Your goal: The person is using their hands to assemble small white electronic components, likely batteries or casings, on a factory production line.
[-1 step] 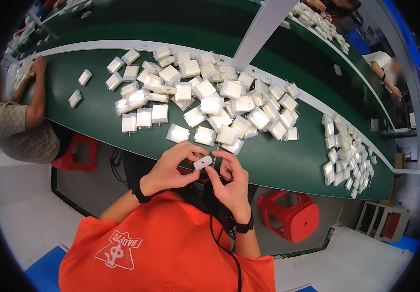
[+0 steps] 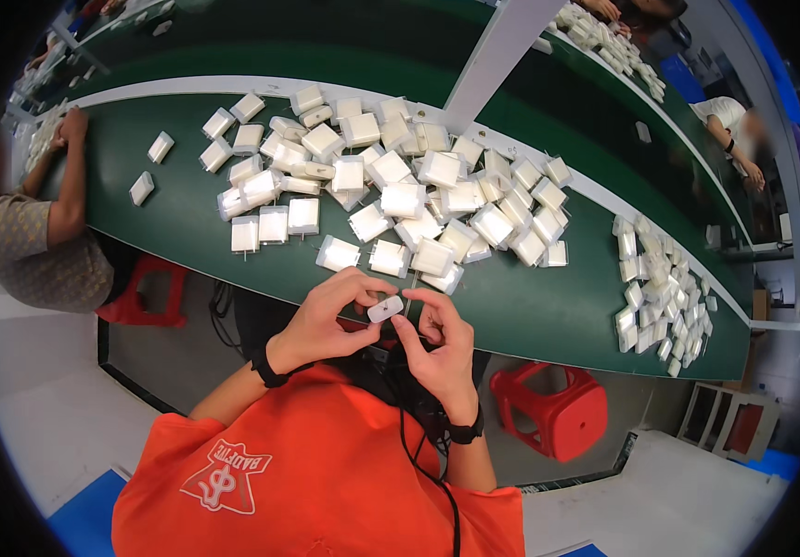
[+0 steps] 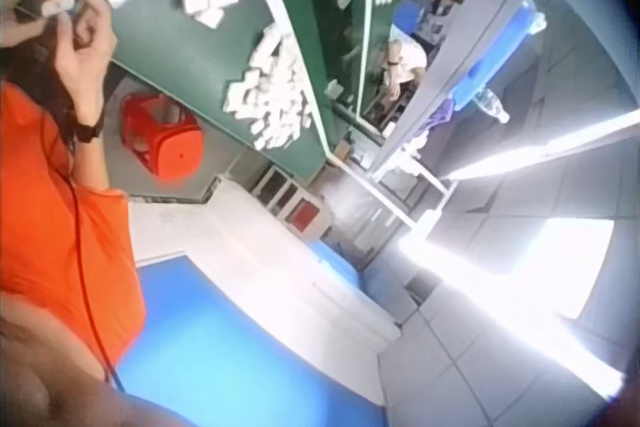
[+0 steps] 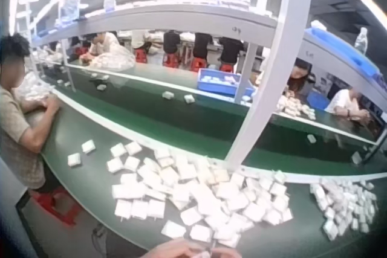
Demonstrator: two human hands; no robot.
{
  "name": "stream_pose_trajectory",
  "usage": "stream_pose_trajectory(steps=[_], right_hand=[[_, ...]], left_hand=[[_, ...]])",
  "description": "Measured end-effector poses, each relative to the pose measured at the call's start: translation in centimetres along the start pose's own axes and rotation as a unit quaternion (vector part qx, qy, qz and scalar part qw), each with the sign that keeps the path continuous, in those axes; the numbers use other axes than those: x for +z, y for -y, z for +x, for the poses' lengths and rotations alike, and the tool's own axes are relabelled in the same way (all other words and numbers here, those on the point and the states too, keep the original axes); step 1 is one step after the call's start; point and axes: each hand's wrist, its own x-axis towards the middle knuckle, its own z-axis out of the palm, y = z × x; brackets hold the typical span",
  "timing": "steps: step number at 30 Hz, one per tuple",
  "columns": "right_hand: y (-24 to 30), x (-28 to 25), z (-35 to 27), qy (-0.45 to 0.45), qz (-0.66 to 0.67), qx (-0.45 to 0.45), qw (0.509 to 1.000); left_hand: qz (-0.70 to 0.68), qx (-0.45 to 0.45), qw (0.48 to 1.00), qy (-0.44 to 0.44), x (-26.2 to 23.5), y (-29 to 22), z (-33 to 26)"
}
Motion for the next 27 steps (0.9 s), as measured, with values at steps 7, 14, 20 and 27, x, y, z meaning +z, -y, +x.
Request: stream_pose_trajectory(steps=[7,14,20,27], right_hand=[[0.0,0.3,1.0,0.015,0.045,0.000,0.999],[0.1,0.6,1.7,0.038,0.019,-0.049,0.998],[0.8,0.8,1.6,0.030,-0.015,-0.046,0.998],[0.2,0.7,1.4,0.023,-0.019,-0.032,0.999]], left_hand=[[0.013,0.000,1.000,0.013,-0.4,0.4,0.1],[0.007,-0.015,1.000,0.008,-0.3,0.4,0.1],[0.003,-0.006,1.000,0.002,-0.4,0.3,0.0],[-0.040,-0.051,0.998,0.016,-0.4,0.2,0.1]])
